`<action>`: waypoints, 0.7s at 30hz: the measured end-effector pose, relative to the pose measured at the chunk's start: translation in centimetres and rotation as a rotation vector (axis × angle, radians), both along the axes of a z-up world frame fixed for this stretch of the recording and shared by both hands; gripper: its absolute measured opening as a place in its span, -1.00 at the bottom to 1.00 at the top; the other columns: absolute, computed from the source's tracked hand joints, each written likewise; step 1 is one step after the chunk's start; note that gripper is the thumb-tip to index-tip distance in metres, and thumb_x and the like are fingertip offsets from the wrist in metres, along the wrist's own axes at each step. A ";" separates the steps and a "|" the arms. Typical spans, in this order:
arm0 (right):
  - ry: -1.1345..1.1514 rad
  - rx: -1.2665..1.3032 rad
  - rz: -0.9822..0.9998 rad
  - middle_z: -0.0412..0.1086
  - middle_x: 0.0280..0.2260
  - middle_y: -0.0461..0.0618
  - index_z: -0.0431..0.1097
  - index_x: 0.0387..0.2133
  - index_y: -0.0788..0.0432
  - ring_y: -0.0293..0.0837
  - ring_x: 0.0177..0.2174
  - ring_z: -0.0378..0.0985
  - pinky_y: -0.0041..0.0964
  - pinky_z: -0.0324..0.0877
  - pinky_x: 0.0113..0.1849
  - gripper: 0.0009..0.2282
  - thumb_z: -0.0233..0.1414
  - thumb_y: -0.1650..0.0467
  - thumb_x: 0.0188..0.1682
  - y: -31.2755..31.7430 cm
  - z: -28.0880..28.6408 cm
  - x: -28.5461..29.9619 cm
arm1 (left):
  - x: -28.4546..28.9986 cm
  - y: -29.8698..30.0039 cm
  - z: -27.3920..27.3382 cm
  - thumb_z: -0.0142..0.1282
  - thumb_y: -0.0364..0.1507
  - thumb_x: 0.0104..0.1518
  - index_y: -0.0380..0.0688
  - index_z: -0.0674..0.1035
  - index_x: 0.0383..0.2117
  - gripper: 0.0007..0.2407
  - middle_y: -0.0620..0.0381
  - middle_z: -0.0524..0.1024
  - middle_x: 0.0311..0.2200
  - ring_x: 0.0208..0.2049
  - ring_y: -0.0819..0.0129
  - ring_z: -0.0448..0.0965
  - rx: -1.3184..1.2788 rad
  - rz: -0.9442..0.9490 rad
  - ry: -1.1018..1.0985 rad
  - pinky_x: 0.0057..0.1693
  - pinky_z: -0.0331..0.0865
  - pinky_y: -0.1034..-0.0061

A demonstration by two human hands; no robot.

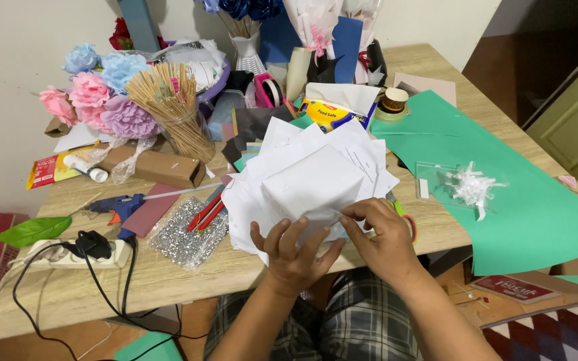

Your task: The person folds a stack of white printed papers by hand on a cluttered craft table. They repeatedly fold and unfold sheets, then tear a sheet into smaller pieces and place the torn pieces into a clear plastic bag. The person continues folding and handling additional sheets throughout the clip.

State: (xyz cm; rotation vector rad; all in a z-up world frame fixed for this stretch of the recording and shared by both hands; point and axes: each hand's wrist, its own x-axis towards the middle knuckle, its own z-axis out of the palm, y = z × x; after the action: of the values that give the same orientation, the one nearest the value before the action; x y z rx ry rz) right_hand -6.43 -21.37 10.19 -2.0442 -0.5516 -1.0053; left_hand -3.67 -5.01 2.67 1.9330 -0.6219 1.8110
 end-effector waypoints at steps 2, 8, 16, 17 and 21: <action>0.063 0.022 -0.008 0.53 -0.49 -0.06 0.59 -0.35 0.15 -0.11 -0.52 0.53 -0.31 0.46 -0.52 -0.88 0.28 0.50 -0.16 0.0 -0.2 -0.3 | -1.1 0.4 3.7 0.33 -0.11 -0.05 0.24 0.60 -0.27 -0.74 0.22 0.36 -0.01 0.07 0.21 0.29 0.011 -0.057 0.021 0.33 0.02 -0.05; 0.284 0.182 0.087 0.52 -0.40 0.08 0.54 -0.28 0.25 -0.07 -0.45 0.55 -0.25 0.48 -0.46 -0.83 0.25 0.53 -0.15 0.6 -3.1 0.6 | -0.3 0.9 7.2 0.09 -0.30 0.19 0.09 0.64 -0.09 -0.79 0.24 0.51 -0.10 0.04 0.23 0.36 0.226 -0.186 0.343 0.35 -0.46 -0.26; 0.337 0.405 0.207 0.48 -0.45 0.01 0.57 -0.31 0.23 -0.21 -0.46 0.48 -0.24 0.45 -0.38 -0.93 0.12 0.52 0.02 1.8 -4.5 1.6 | -0.6 1.5 10.8 0.14 -0.46 0.19 -0.07 0.69 -0.37 -0.91 0.13 0.57 -0.23 -0.07 0.19 0.48 0.364 -0.320 0.712 0.30 -0.25 -0.32; 0.350 0.444 0.235 0.47 -0.46 -0.02 0.57 -0.32 0.21 -0.23 -0.45 0.46 -0.25 0.44 -0.36 -0.93 0.11 0.50 0.04 1.9 -4.6 1.6 | -0.5 1.5 11.0 0.13 -0.47 0.19 -0.09 0.69 -0.37 -0.92 0.13 0.57 -0.23 -0.07 0.19 0.49 0.361 -0.333 0.709 0.30 -0.24 -0.32; 0.387 0.486 0.279 0.47 -0.48 -0.04 0.57 -0.34 0.20 -0.26 -0.43 0.46 -0.23 0.43 -0.32 -0.91 0.08 0.49 0.07 1.9 -4.9 1.8 | -0.2 1.5 11.3 0.13 -0.46 0.20 -0.11 0.68 -0.36 -0.91 0.14 0.56 -0.21 -0.05 0.17 0.46 0.332 -0.402 0.766 0.28 -0.21 -0.28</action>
State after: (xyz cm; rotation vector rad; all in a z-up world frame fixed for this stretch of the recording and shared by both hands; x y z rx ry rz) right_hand -4.59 -19.44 5.30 -1.6120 -0.3321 -0.4962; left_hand -3.87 -3.46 13.99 2.2799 -0.9681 0.6677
